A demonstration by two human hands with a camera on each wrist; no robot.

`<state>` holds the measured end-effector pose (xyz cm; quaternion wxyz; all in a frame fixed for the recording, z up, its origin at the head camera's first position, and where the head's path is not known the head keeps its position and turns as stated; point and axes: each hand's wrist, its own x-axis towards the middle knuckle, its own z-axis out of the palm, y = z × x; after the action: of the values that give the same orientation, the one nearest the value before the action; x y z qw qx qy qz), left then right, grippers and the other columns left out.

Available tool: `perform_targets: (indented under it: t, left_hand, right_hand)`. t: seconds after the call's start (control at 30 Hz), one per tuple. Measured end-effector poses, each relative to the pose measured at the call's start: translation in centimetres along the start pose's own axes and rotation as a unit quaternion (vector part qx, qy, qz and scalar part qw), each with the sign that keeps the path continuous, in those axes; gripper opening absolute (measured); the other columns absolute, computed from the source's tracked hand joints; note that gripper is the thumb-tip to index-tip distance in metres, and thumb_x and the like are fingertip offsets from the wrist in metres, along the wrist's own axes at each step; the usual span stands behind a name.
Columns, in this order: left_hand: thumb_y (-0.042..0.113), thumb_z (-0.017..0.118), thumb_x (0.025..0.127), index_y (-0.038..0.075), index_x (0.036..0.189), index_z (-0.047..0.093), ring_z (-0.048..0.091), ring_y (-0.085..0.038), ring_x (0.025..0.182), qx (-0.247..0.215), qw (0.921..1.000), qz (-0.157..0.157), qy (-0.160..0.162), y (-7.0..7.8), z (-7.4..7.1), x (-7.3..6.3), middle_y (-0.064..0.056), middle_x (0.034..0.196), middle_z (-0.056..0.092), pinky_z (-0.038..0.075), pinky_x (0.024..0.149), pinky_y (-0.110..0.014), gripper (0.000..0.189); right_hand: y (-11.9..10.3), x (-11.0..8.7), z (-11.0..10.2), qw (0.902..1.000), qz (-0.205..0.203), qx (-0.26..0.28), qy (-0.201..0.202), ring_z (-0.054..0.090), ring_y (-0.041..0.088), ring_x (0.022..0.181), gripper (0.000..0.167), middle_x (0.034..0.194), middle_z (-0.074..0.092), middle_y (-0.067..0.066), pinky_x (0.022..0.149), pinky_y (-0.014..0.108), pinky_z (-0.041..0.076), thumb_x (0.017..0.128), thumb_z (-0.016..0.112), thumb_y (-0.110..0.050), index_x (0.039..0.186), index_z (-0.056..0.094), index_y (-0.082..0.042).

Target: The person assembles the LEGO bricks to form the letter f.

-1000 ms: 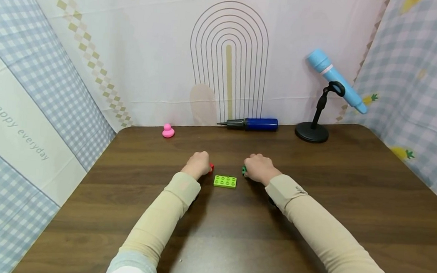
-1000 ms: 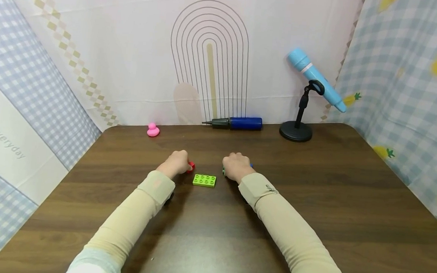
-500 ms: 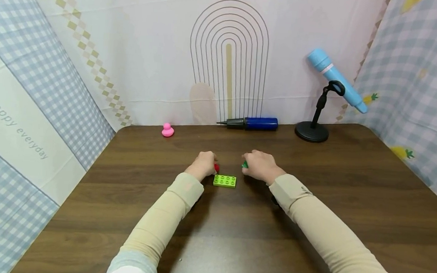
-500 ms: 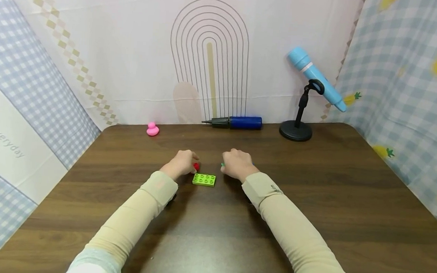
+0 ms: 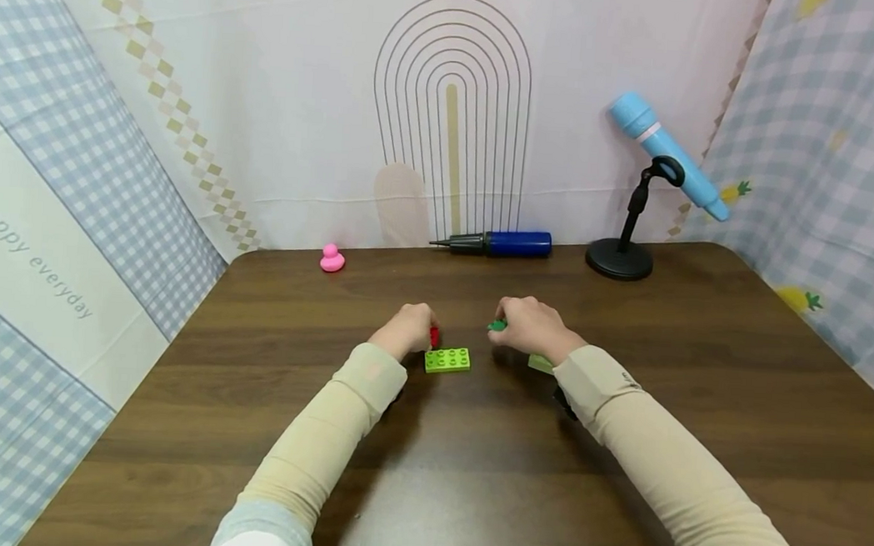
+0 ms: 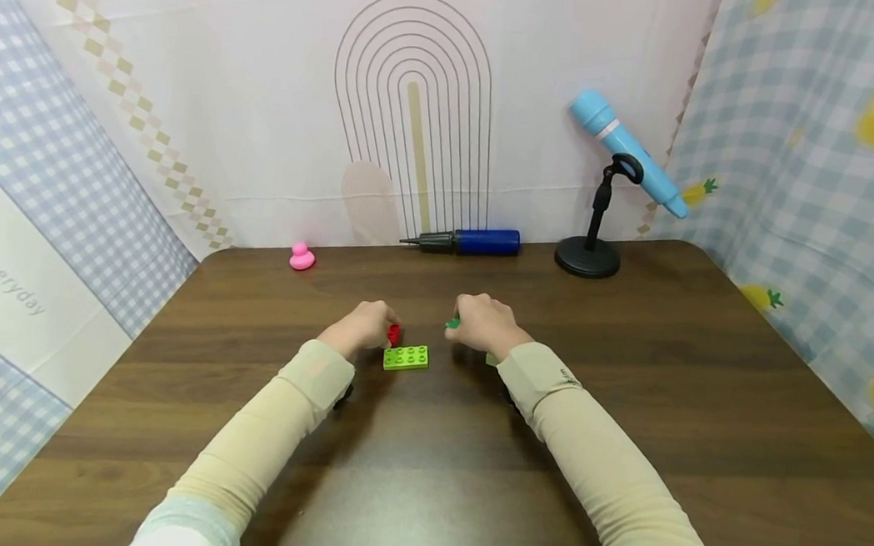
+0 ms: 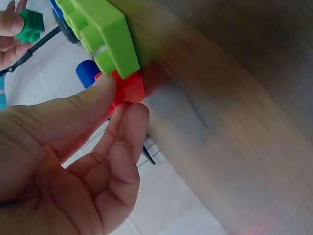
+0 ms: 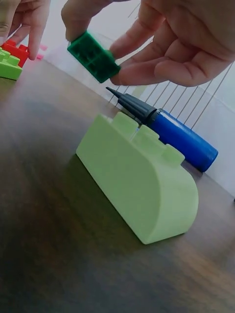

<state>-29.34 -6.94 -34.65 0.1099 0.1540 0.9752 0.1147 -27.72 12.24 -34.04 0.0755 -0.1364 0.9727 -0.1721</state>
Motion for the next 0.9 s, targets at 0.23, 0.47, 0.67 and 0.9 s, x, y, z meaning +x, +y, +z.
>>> perform_targets:
  t: [0.23,0.47,0.67,0.9]
  left_hand:
    - [0.003,0.070,0.067,0.007,0.083,0.066,0.050,-0.020,0.076,0.012,0.9997,0.021,-0.001,0.6,0.2,0.1,-0.001,0.071,0.056,0.040,0.064,-0.027,0.017]
    - [0.006,0.073,0.066,0.009,0.092,0.067,0.052,-0.016,0.078,0.014,0.9991,0.039,-0.004,0.9,0.5,0.1,0.002,0.072,0.058,0.041,0.068,-0.025,0.027]
    - [0.008,0.073,0.066,0.010,0.080,0.067,0.051,-0.015,0.073,0.006,0.9986,0.050,-0.015,1.3,0.6,-0.1,0.003,0.069,0.058,0.041,0.065,-0.024,0.015]
    - [0.013,0.077,0.065,0.010,0.072,0.067,0.052,-0.014,0.070,0.000,0.9988,0.047,-0.013,1.7,0.8,-0.1,0.003,0.068,0.059,0.042,0.064,-0.024,0.012]
  right_hand:
    - [-0.1,-0.2,0.0,0.9996,-0.004,0.027,0.010,0.046,0.018,0.068,0.032,0.089,0.056,0.004,0.054,0.030,0.035,0.079,0.056,-0.029,0.102,0.061,-0.007]
    - [-0.2,-0.2,0.0,0.9988,-0.007,0.049,-0.009,0.049,0.016,0.070,0.033,0.088,0.058,0.004,0.059,0.029,0.040,0.079,0.062,-0.029,0.102,0.061,-0.005]
    - [-0.4,0.0,0.3,0.9977,-0.025,0.060,-0.018,0.051,0.016,0.073,0.038,0.090,0.058,0.004,0.062,0.029,0.042,0.076,0.065,-0.024,0.107,0.059,-0.003]
    - [-1.2,-0.1,0.9,0.9967,-0.039,0.071,-0.006,0.054,0.014,0.078,0.036,0.092,0.059,0.005,0.067,0.032,0.043,0.074,0.066,-0.023,0.105,0.058,-0.006]
